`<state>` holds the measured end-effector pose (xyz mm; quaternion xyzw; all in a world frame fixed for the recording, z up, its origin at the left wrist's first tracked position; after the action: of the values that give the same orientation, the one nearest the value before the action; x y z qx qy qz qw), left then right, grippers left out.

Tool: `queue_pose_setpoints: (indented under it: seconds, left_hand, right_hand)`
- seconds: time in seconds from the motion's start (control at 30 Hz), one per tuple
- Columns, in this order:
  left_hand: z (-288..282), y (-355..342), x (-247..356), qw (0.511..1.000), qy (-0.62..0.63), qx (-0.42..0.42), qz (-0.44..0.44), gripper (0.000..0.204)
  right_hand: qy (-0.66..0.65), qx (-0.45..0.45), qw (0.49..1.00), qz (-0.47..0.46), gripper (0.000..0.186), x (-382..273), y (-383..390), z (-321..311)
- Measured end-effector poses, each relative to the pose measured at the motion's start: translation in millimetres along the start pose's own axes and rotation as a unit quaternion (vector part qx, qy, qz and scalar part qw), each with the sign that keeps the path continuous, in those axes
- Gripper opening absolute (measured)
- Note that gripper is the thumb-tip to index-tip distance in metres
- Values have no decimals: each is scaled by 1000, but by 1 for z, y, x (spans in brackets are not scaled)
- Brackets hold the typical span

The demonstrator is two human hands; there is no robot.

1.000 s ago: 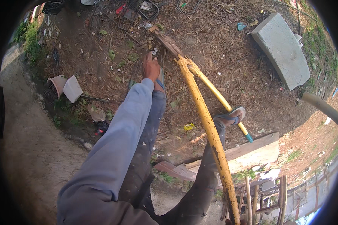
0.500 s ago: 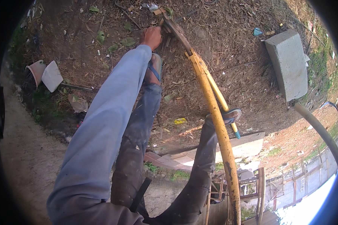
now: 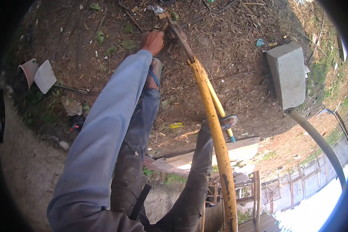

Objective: The person uses large yellow bolt cutters to repeatedly cut small metal rods on the ground. After cutting several pieces, the person places the cutters down and picks up a long metal rod, moving it toward a nearby wooden structure.

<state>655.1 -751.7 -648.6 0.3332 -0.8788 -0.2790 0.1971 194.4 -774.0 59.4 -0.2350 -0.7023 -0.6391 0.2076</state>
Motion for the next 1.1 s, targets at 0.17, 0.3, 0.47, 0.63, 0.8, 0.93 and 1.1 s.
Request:
queue_pose_setpoints:
  seconds: [0.17,0.3,0.47,0.63,0.8,0.93,1.1]
  left_hand:
    - [7,-1,4,999,-18,8,35,36]
    - [12,15,-1,992,62,-57,-96,37]
    - [-6,152,90,836,456,-41,-303,88]
    - [3,310,223,558,688,-219,-409,43]
    - [24,311,226,557,683,-210,-424,22]
    - [49,309,230,565,687,-184,-419,17]
    - [87,303,233,614,653,-95,-433,9]
  right_hand:
    - [55,69,996,-8,61,37,-69,21]
    - [135,188,955,-186,57,44,-136,34]
    - [46,138,973,-181,49,44,-131,38]
    - [4,110,972,-208,37,20,-130,27]
    - [-8,71,973,-221,32,50,-171,42]
    - [-51,125,937,-323,28,64,-230,66]
    - [-93,186,906,-369,20,68,-361,100]
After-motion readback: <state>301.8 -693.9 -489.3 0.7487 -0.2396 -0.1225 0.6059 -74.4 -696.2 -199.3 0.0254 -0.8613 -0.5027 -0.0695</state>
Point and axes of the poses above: each hand's wrist, its own y-axis away from the middle knuckle, its own z-axis out of the palm, x = y × z, the point moved 9 cm from there along -y, towards the middle knuckle, and after that the axes turned 9 degrees about -z, right-handed, at the moved point
